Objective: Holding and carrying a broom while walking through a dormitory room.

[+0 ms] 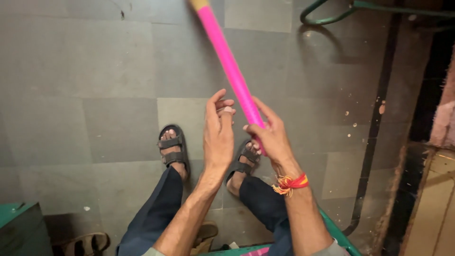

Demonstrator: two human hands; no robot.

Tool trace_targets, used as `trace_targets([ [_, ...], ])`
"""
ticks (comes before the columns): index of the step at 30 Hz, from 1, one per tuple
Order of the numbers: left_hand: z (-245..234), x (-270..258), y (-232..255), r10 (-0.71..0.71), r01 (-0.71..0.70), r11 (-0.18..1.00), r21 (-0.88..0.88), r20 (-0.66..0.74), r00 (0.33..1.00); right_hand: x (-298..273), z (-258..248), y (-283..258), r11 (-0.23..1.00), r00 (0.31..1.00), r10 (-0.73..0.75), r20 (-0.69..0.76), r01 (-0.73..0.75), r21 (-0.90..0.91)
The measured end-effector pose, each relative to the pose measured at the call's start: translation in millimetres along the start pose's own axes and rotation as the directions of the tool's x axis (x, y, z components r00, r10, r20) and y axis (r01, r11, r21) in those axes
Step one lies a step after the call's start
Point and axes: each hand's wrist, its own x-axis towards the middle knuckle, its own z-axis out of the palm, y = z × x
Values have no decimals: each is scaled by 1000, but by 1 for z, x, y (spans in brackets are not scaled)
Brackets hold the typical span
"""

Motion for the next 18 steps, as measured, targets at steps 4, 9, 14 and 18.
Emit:
trace_targets([
  [4,-1,-1,0,1,-1,1000,8,-7,1000,1,-6,-8,1000,990,-12,-143,10,-12],
  [9,1,0,-5,3,-3,997,71,3,1000,8,-20,4,980,922,-35,-386,-44,-194],
  [14,2,3,-10,21,-21,992,128,-3,1000,0,0,-5,984,946,18,-324,-74,-162],
  [18,-1,12,-35,55,-47,989,140,-49,997,-8,23,-11,988,984,94,-154,-111,-105],
])
